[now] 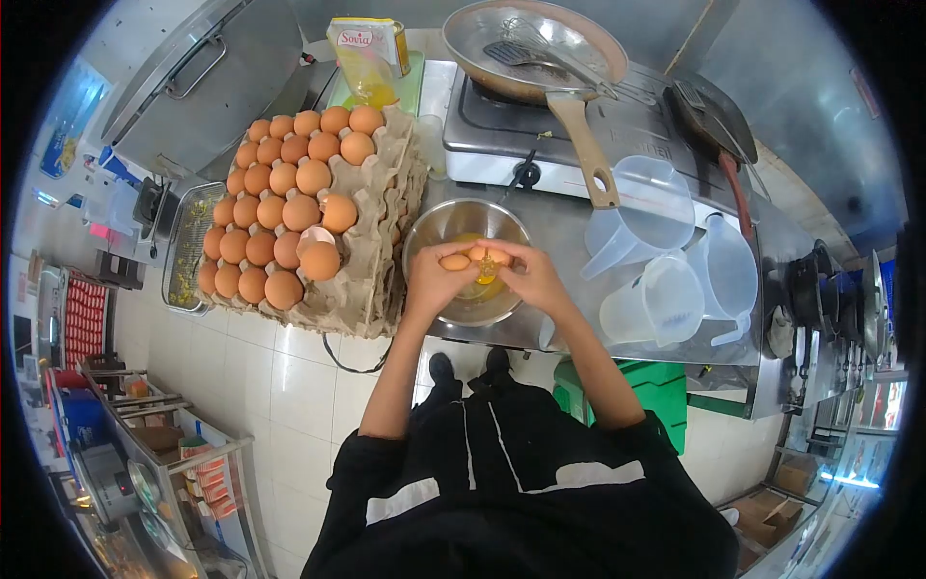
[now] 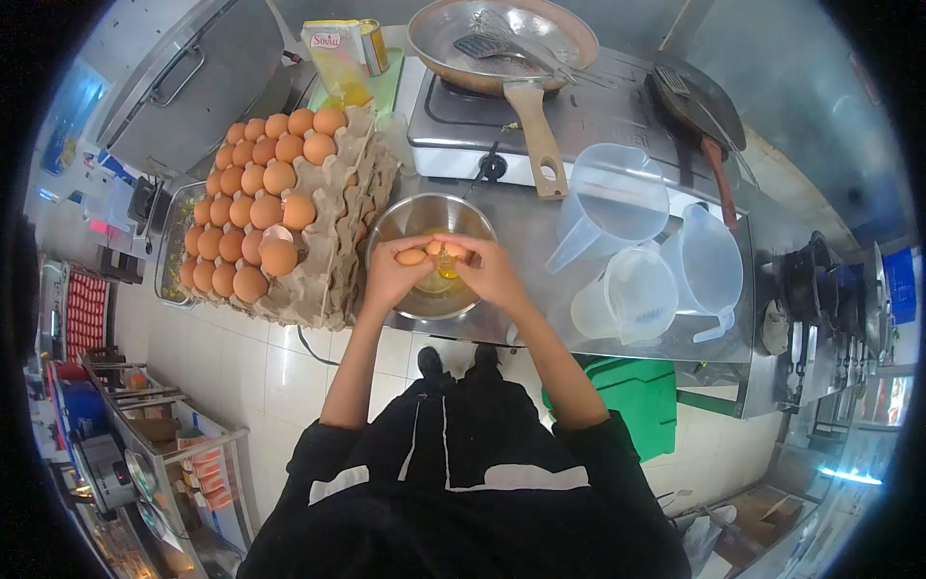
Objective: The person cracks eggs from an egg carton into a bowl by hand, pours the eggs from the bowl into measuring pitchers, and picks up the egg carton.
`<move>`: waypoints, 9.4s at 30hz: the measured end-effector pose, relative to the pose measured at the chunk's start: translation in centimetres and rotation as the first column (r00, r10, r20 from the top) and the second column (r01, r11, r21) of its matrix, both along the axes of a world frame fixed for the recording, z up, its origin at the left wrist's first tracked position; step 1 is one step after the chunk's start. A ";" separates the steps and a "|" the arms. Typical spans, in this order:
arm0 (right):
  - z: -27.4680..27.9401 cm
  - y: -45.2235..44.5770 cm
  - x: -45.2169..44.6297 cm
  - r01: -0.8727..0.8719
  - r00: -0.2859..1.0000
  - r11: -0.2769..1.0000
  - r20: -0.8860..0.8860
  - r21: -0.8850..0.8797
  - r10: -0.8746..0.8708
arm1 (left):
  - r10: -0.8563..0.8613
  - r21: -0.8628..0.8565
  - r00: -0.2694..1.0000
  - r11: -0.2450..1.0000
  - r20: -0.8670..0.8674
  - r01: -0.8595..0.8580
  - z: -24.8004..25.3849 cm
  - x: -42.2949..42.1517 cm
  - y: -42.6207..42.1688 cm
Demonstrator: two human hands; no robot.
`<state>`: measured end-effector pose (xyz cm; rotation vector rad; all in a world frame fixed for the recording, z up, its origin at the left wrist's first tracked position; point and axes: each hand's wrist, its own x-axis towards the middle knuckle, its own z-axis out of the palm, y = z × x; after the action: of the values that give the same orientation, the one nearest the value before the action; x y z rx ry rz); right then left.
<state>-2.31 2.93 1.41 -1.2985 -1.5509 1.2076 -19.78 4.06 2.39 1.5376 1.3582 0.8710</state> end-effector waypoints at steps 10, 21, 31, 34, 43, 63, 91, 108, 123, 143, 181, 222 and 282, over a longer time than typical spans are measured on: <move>1.9 -0.9 -0.4 -0.156 0.873 0.882 0.480 0.444 -0.087 | 0.059 0.388 0.985 0.922 -0.161 0.008 2.3 0.3 -0.9; 10.8 8.3 -11.8 -0.176 0.984 0.841 0.119 0.512 0.133 | 0.399 0.127 0.777 0.847 0.487 -0.515 11.1 -4.8 -8.0; 11.7 18.6 -12.1 -0.796 0.576 0.375 0.786 0.476 0.225 | 0.308 -0.234 0.230 0.925 0.923 -0.301 11.5 -8.4 -10.7; 12.1 18.8 -12.3 -0.841 0.514 0.320 0.831 0.437 0.214 | 0.262 -0.205 0.205 0.942 0.943 -0.265 11.5 -8.5 -10.6; 11.2 16.9 -10.8 -0.529 0.834 0.554 0.514 0.643 0.201 | 0.306 -0.278 0.301 0.951 0.903 -0.131 10.6 -5.4 -9.6; 1.8 -1.8 -2.9 0.420 0.847 0.903 -0.395 0.092 -0.354 | 0.396 -0.502 0.673 0.864 0.625 -0.042 -0.4 1.5 -1.7; 2.3 -0.8 -1.0 -0.146 0.874 0.889 0.478 0.434 -0.090 | 0.050 0.311 0.949 0.949 -0.311 0.052 0.7 0.1 -0.2; 12.0 4.8 -15.7 -0.392 0.898 0.632 0.427 0.669 0.106 | 0.216 -0.258 0.719 0.965 0.660 -0.054 -1.2 -2.1 -7.3; 10.0 20.7 -11.7 -0.192 0.977 0.873 0.172 0.449 0.126 | 0.398 -0.468 0.533 0.884 0.747 -0.005 1.0 -2.0 -4.8; 0.4 0.1 -1.8 0.246 0.805 0.954 -0.513 -0.171 -0.299 | 0.367 -0.495 0.739 0.867 0.565 -0.053 -1.8 1.1 -0.8; 5.8 8.3 -7.7 0.103 0.944 0.990 -0.323 0.100 -0.065 | 0.112 0.583 0.994 0.807 -0.005 -0.088 10.7 -1.3 -2.0; 2.8 -2.4 -2.0 0.318 0.624 0.831 -0.559 -0.456 -0.546 | 0.298 -0.458 0.550 0.871 0.780 0.178 1.0 0.5 -3.0; 1.0 0.1 -1.9 0.110 0.881 0.982 -0.473 0.151 -0.026 | 0.305 -0.544 0.673 0.821 0.674 0.174 -1.0 -1.1 -0.2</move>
<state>-4.23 3.07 2.46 -0.8554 -1.2118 1.2025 -20.88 3.82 1.37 0.5261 0.9176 0.8819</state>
